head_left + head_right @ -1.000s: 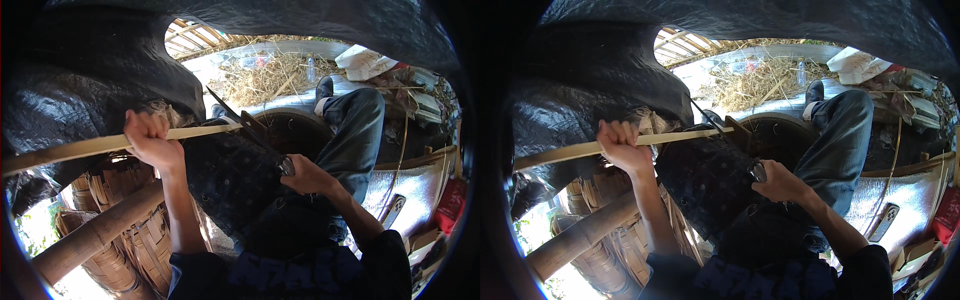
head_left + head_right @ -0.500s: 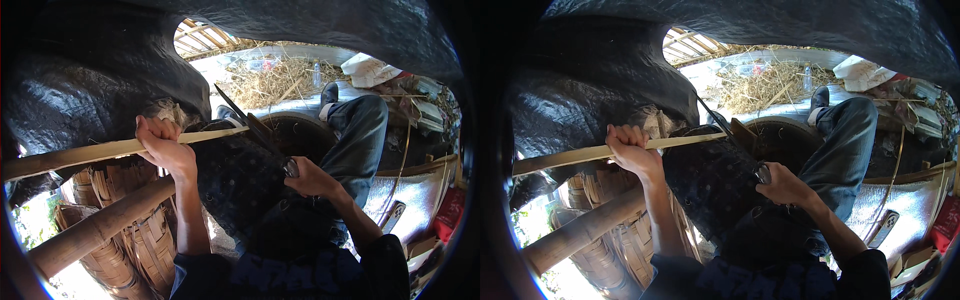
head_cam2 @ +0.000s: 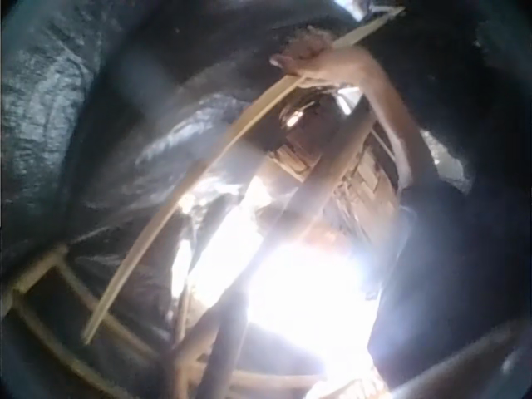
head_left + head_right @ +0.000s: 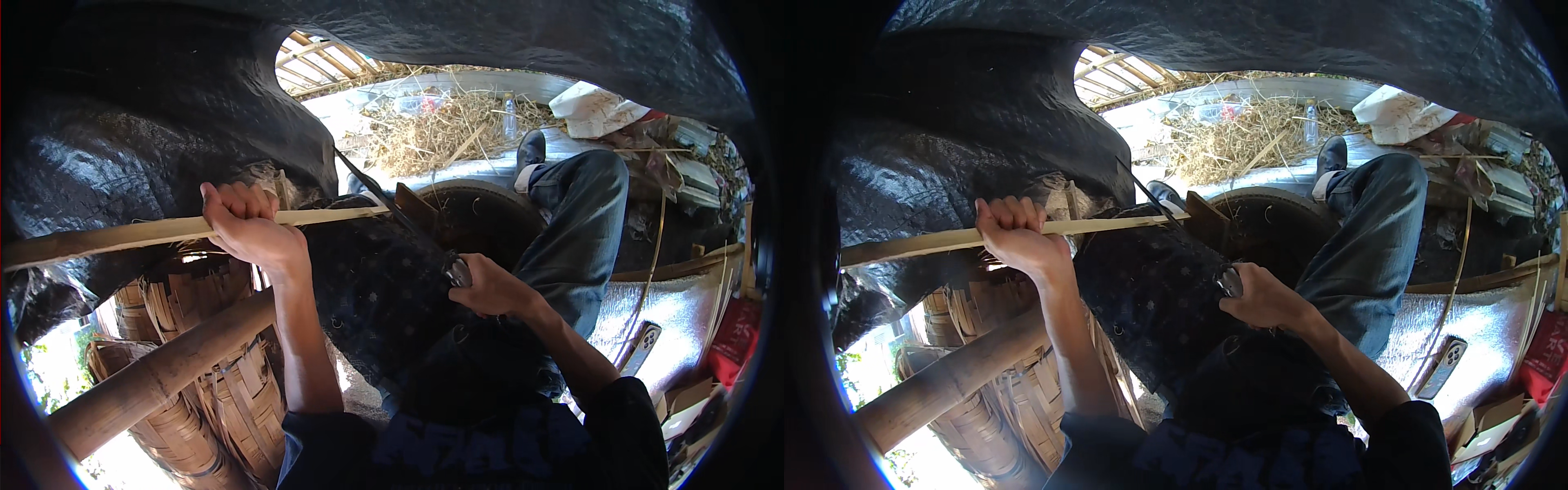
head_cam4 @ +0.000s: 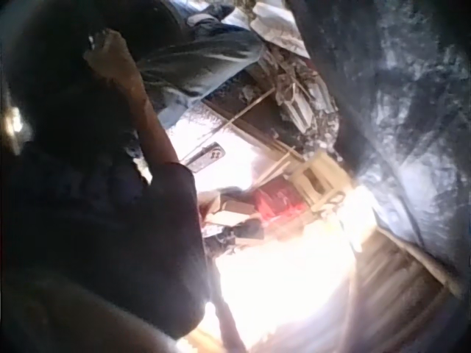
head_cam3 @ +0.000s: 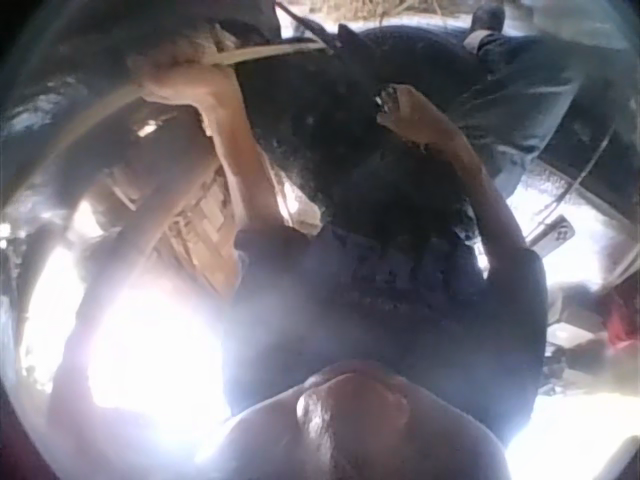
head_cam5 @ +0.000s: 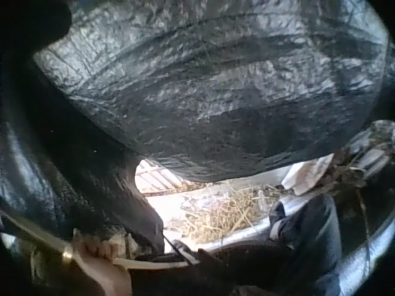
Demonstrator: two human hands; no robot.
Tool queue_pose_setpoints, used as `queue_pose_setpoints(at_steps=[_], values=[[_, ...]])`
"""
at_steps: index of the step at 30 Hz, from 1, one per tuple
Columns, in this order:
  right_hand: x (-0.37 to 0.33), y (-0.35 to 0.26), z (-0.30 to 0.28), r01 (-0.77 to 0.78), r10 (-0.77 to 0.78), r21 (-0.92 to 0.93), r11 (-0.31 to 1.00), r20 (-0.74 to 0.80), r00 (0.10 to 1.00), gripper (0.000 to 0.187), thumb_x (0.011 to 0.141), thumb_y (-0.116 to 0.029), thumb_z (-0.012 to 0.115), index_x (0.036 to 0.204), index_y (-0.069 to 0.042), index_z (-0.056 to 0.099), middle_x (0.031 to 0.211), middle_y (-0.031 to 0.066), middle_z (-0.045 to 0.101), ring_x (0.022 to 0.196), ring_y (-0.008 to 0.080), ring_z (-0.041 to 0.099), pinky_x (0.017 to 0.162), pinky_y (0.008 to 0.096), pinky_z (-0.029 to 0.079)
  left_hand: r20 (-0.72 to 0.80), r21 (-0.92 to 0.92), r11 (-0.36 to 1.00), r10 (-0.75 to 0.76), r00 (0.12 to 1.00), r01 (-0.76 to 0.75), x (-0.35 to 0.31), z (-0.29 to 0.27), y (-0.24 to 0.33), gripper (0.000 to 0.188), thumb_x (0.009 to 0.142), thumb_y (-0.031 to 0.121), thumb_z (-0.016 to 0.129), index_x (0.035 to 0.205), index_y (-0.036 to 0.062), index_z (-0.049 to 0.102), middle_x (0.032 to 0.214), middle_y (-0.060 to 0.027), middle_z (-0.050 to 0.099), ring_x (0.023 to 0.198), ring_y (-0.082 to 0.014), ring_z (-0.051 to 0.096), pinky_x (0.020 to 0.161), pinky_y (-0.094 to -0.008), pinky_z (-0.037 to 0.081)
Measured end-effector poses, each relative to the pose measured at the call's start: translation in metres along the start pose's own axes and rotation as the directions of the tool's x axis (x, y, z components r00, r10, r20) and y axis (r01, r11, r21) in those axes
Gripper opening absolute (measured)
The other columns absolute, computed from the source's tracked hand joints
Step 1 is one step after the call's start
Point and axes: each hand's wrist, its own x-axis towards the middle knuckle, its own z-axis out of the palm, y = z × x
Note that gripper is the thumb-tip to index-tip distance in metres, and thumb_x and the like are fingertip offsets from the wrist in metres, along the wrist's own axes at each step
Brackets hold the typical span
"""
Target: The person scrapes a bamboo strip with a knife, lifts and turns the bamboo strip, and scrapes the strip with the knife.
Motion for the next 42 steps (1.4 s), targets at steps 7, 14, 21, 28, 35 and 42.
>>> queue_pose_setpoints(at_steps=[7, 14, 21, 28, 35, 42], values=[[0.005, -0.005, 0.008, 0.027, -0.028, 0.016, 1.000, 0.039, 0.999, 0.018, 0.069, -0.011, 0.053, 0.077, 0.005, 0.049, 0.051, 0.0103, 0.052, 0.041, 0.0162, 0.052, 0.039, 0.0287, 0.041, -0.232, 0.260, 0.965, 0.026, 0.972, 0.036, 0.004, 0.010, 0.000, 0.041, 0.087, 0.028, 0.036, 0.052, 0.0140, 0.023, 0.047, 0.0019, 0.020, 0.047, -0.0096, 0.021, 0.050, -0.0245, 0.023], [0.011, -0.002, 0.003, 0.017, -0.018, 0.027, 0.999, 0.034, 0.999, 0.018, 0.069, -0.011, 0.053, 0.075, 0.005, 0.048, 0.050, 0.0095, 0.051, 0.040, 0.0164, 0.052, 0.039, 0.0290, 0.041, -0.185, 0.295, 0.955, 0.017, 0.983, 0.039, 0.003, 0.009, -0.004, 0.040, 0.087, 0.030, 0.035, 0.052, 0.0136, 0.023, 0.048, 0.0024, 0.022, 0.048, -0.0100, 0.022, 0.052, -0.0252, 0.025], [0.003, -0.006, 0.000, 0.013, -0.013, 0.010, 1.000, 0.020, 1.000, 0.018, 0.069, -0.010, 0.052, 0.078, 0.005, 0.049, 0.051, 0.0095, 0.051, 0.040, 0.0159, 0.052, 0.038, 0.0283, 0.040, -0.183, 0.242, 0.970, 0.063, 0.981, -0.017, 0.004, 0.005, 0.007, 0.040, 0.087, 0.028, 0.033, 0.052, 0.0138, 0.021, 0.047, 0.0032, 0.017, 0.045, -0.0093, 0.016, 0.046, -0.0252, 0.020], [-0.003, -0.006, -0.007, -0.016, 0.016, 0.027, 1.000, 0.013, 1.000, 0.021, 0.069, -0.010, 0.053, 0.083, 0.005, 0.049, 0.051, 0.0094, 0.052, 0.040, 0.0148, 0.051, 0.038, 0.0275, 0.040, -0.207, 0.199, 0.980, 0.034, 0.978, 0.008, -0.005, 0.013, 0.001, 0.040, 0.086, 0.026, 0.036, 0.052, 0.0143, 0.019, 0.046, 0.0032, 0.018, 0.044, -0.0078, 0.016, 0.046, -0.0248, 0.017], [0.001, 0.000, -0.007, -0.013, 0.013, -0.001, 1.000, 0.009, 1.000, 0.022, 0.069, -0.010, 0.053, 0.084, 0.007, 0.050, 0.056, 0.0114, 0.053, 0.044, 0.0151, 0.053, 0.043, 0.0286, 0.042, -0.178, 0.143, 0.990, 0.021, 0.984, 0.004, 0.003, 0.011, -0.004, 0.040, 0.085, 0.024, 0.038, 0.051, 0.0135, 0.019, 0.046, 0.0023, 0.018, 0.044, -0.0088, 0.016, 0.046, -0.0254, 0.019], [0.011, -0.017, 0.010, 0.411, -0.435, -0.146, 0.900, -0.240, 0.868, 0.022, 0.067, -0.009, 0.056, 0.084, 0.005, 0.052, 0.066, 0.0159, 0.056, 0.063, 0.0268, 0.059, 0.059, 0.0346, 0.045, -0.328, 0.185, 0.983, 0.056, 0.943, 0.006, 0.008, 0.009, -0.003, 0.038, 0.085, 0.023, 0.038, 0.052, 0.0126, 0.022, 0.046, 0.0014, 0.018, 0.045, -0.0100, 0.020, 0.047, -0.0256, 0.022]])
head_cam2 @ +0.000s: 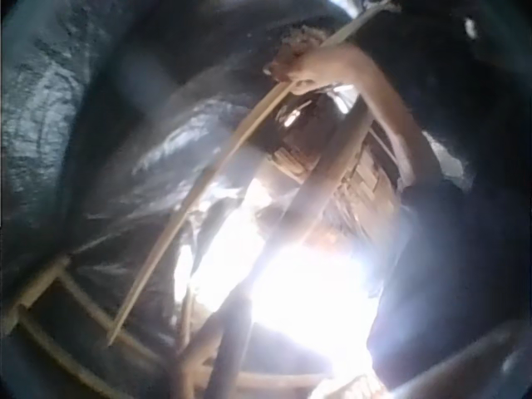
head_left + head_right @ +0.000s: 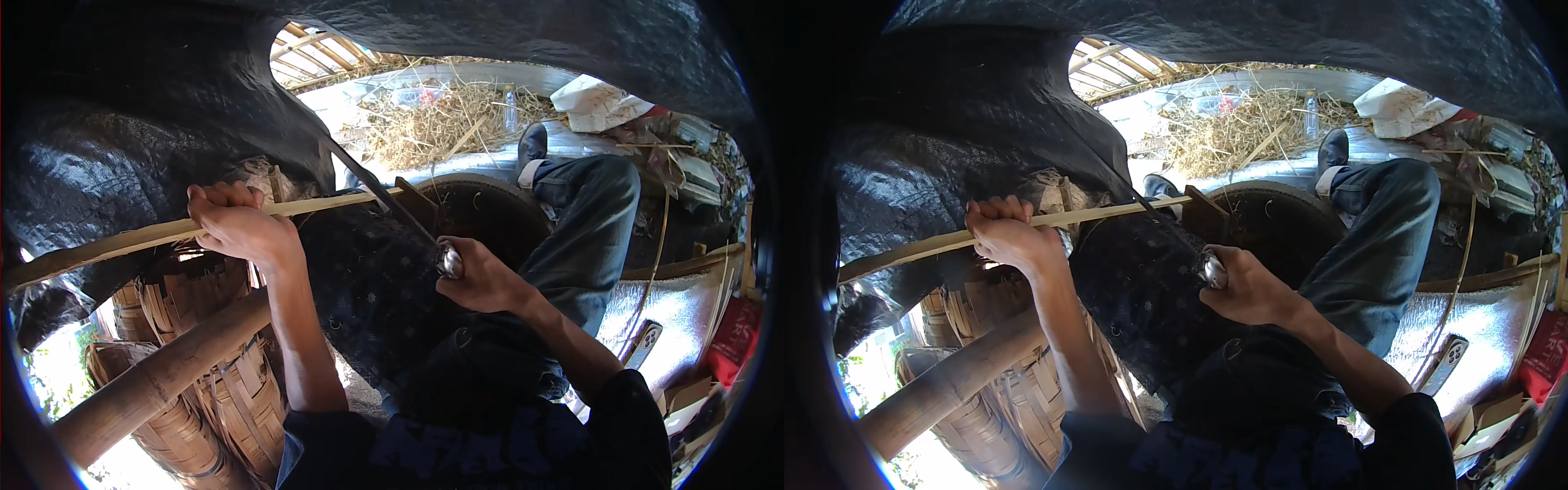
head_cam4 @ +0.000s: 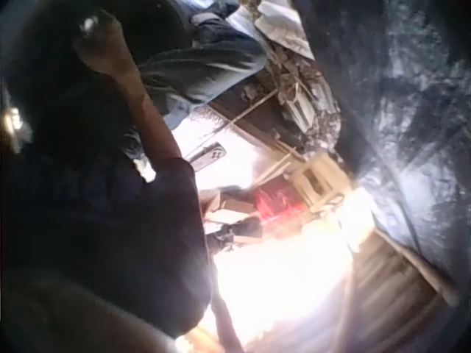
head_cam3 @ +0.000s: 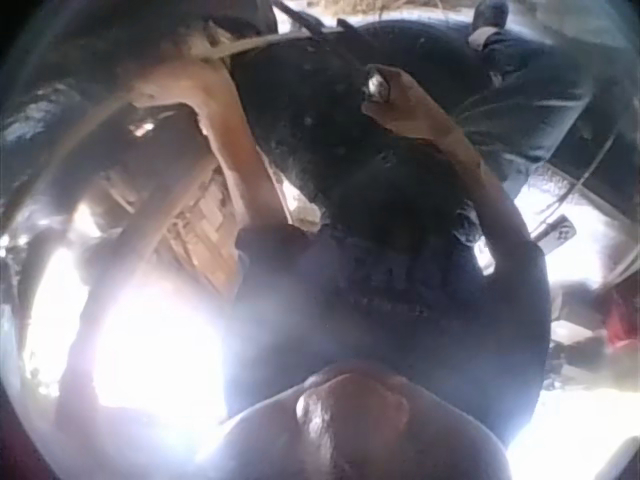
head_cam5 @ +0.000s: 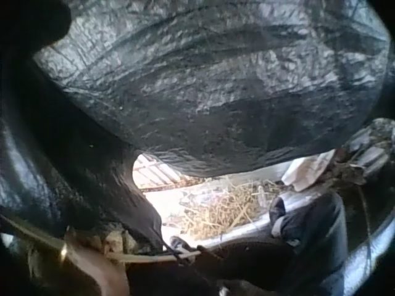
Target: The person scrapes a bamboo strip with a knife, lifts and turns the bamboo strip, and scrapes the strip with the knife.
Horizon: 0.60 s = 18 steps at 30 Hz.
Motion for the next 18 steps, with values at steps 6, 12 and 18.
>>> queue_pose_setpoints(at_steps=[6, 12, 18], values=[[0.013, 0.034, 0.011, -0.183, 0.206, -0.154, 0.971, 0.149, 0.967, 0.023, 0.066, -0.011, 0.058, 0.081, 0.005, 0.050, 0.066, 0.0179, 0.057, 0.064, 0.0329, 0.058, 0.059, 0.0370, 0.044, -0.020, -0.027, 0.999, 0.030, 0.999, -0.030, -0.002, 0.006, -0.005, 0.036, 0.085, 0.016, 0.036, 0.054, 0.0139, 0.019, 0.048, 0.0023, 0.017, 0.042, -0.0079, 0.016, 0.042, -0.0241, 0.016], [0.013, 0.005, 0.002, -0.039, 0.044, -0.058, 0.998, 0.083, 0.996, 0.020, 0.066, -0.011, 0.059, 0.076, 0.004, 0.049, 0.065, 0.0188, 0.056, 0.065, 0.0342, 0.058, 0.058, 0.0372, 0.044, 0.111, 0.028, 0.999, 0.029, 0.993, -0.032, -0.001, -0.004, -0.002, 0.042, 0.086, 0.023, 0.035, 0.049, 0.0125, 0.019, 0.046, 0.0019, 0.019, 0.044, -0.0094, 0.018, 0.045, -0.0256, 0.020], [0.013, 0.041, 0.013, -0.276, 0.302, -0.169, 0.946, 0.152, 0.941, 0.019, 0.067, -0.009, 0.058, 0.077, 0.004, 0.049, 0.065, 0.0185, 0.057, 0.066, 0.0350, 0.058, 0.058, 0.0368, 0.045, 0.118, 0.026, 0.998, 0.062, 0.991, -0.065, -0.002, 0.003, -0.007, 0.039, 0.086, 0.020, 0.034, 0.051, 0.0135, 0.018, 0.046, 0.0035, 0.018, 0.044, -0.0077, 0.016, 0.045, -0.0251, 0.017]])
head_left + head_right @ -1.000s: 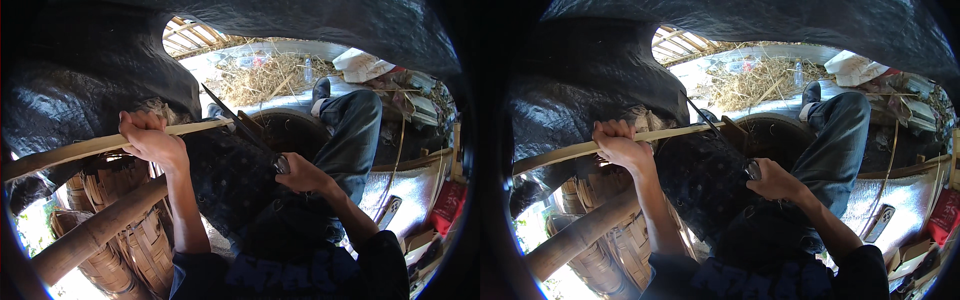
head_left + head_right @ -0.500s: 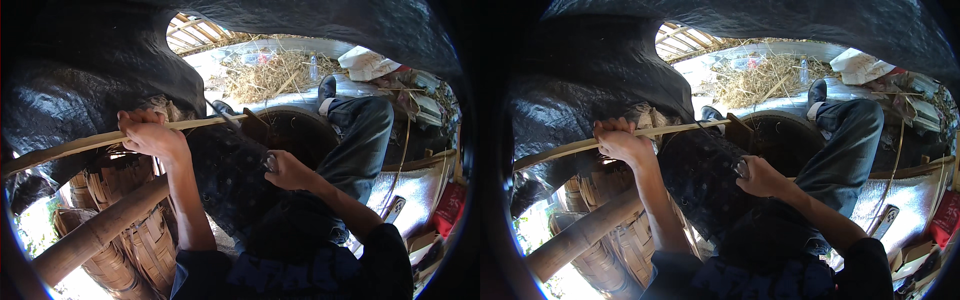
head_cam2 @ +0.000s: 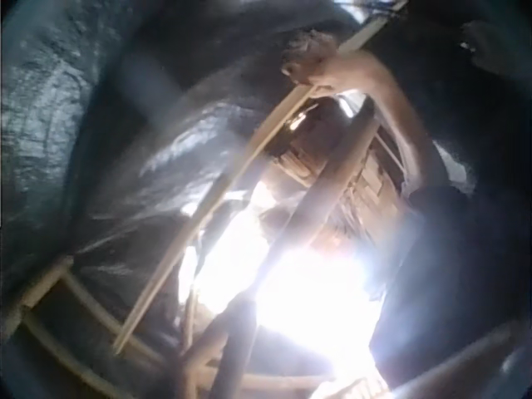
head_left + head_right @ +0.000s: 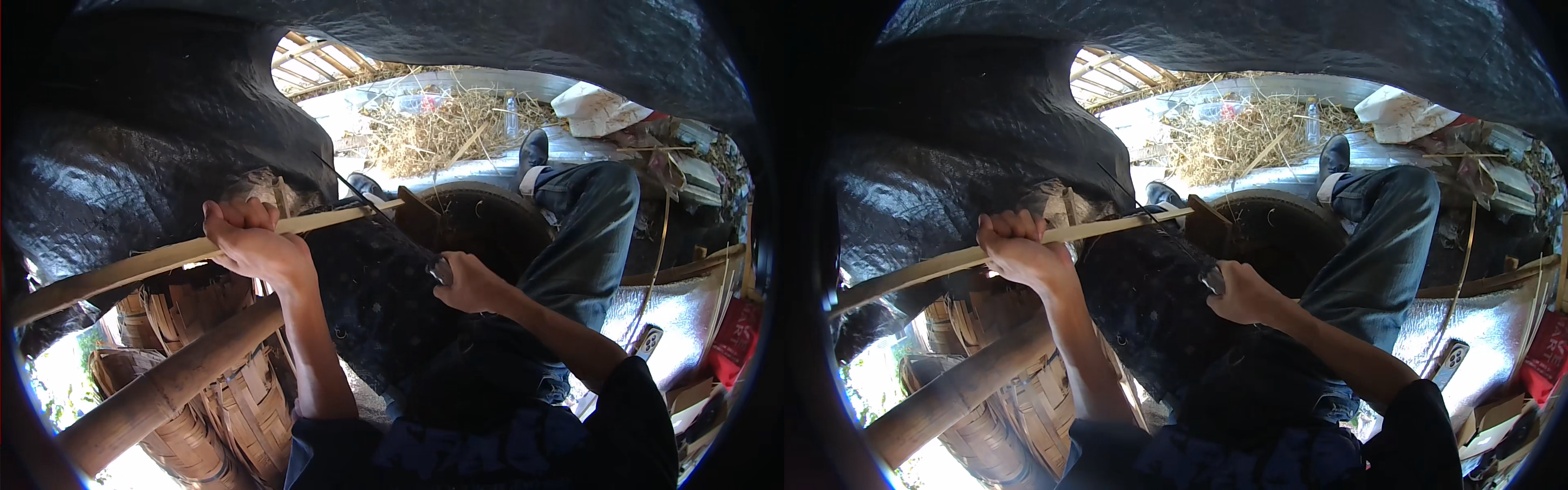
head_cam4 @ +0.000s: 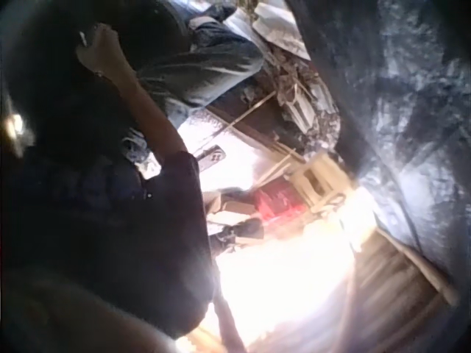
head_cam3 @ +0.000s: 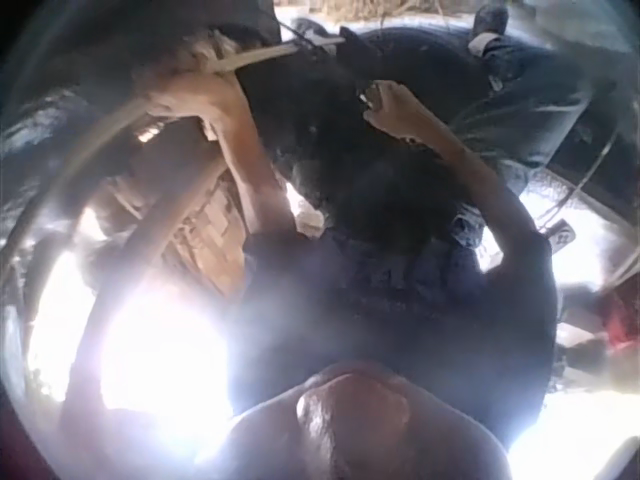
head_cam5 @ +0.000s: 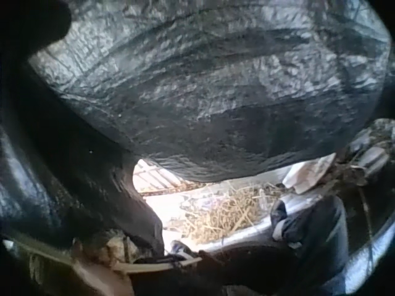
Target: The person scrapes a bamboo strip with a knife, lifts and turns the bamboo strip, and scrapes the strip with the knife.
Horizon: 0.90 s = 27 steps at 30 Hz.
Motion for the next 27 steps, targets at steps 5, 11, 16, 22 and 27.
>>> queue_pose_setpoints(at_steps=[5, 11, 16, 22, 27], values=[[-0.010, -0.057, -0.023, 0.263, -0.256, 0.073, 0.962, -0.096, 0.962, 0.021, 0.067, -0.009, 0.057, 0.082, 0.005, 0.051, 0.068, 0.0209, 0.058, 0.068, 0.0362, 0.059, 0.058, 0.0375, 0.046, 0.039, -0.087, 0.996, -0.028, 0.999, 0.032, -0.009, -0.002, 0.008, 0.036, 0.086, 0.016, 0.034, 0.054, 0.0139, 0.018, 0.049, 0.0026, 0.015, 0.043, -0.0076, 0.014, 0.041, -0.0239, 0.015], [0.001, 0.000, -0.001, 0.001, -0.001, -0.013, 1.000, -0.009, 1.000, 0.022, 0.067, -0.008, 0.057, 0.083, 0.005, 0.050, 0.064, 0.0192, 0.056, 0.062, 0.0346, 0.058, 0.055, 0.0367, 0.045, 0.002, -0.072, 0.997, -0.027, 1.000, 0.027, -0.010, 0.005, 0.002, 0.035, 0.086, 0.017, 0.035, 0.055, 0.0145, 0.018, 0.048, 0.0029, 0.016, 0.043, -0.0070, 0.014, 0.042, -0.0239, 0.015], [0.002, -0.030, -0.026, 0.019, -0.020, 0.046, 0.999, 0.012, 1.000, 0.019, 0.068, -0.011, 0.057, 0.077, 0.004, 0.050, 0.060, 0.0159, 0.055, 0.056, 0.0295, 0.058, 0.055, 0.0364, 0.045, 0.020, -0.086, 0.996, -0.034, 0.999, 0.035, -0.015, 0.003, 0.004, 0.038, 0.086, 0.018, 0.036, 0.054, 0.0142, 0.017, 0.048, 0.0033, 0.015, 0.043, -0.0069, 0.013, 0.042, -0.0239, 0.014], [-0.012, -0.019, -0.017, 0.006, -0.009, 0.082, 0.997, 0.034, 0.999, 0.021, 0.068, -0.014, 0.057, 0.078, 0.004, 0.051, 0.062, 0.0156, 0.057, 0.057, 0.0265, 0.059, 0.054, 0.0347, 0.046, 0.052, -0.109, 0.993, -0.029, 0.998, 0.034, -0.015, 0.001, 0.003, 0.038, 0.086, 0.018, 0.037, 0.054, 0.0139, 0.017, 0.048, 0.0030, 0.015, 0.043, -0.0070, 0.013, 0.042, -0.0243, 0.013], [-0.013, 0.002, -0.006, -0.013, 0.011, 0.040, 0.999, 0.037, 0.999, 0.022, 0.068, -0.013, 0.057, 0.080, 0.004, 0.050, 0.065, 0.0168, 0.057, 0.060, 0.0273, 0.060, 0.057, 0.0349, 0.046, 0.063, -0.112, 0.993, -0.019, 0.998, 0.026, -0.010, -0.001, 0.003, 0.037, 0.086, 0.018, 0.036, 0.054, 0.0139, 0.017, 0.048, 0.0029, 0.015, 0.043, -0.0073, 0.013, 0.042, -0.0242, 0.013]])
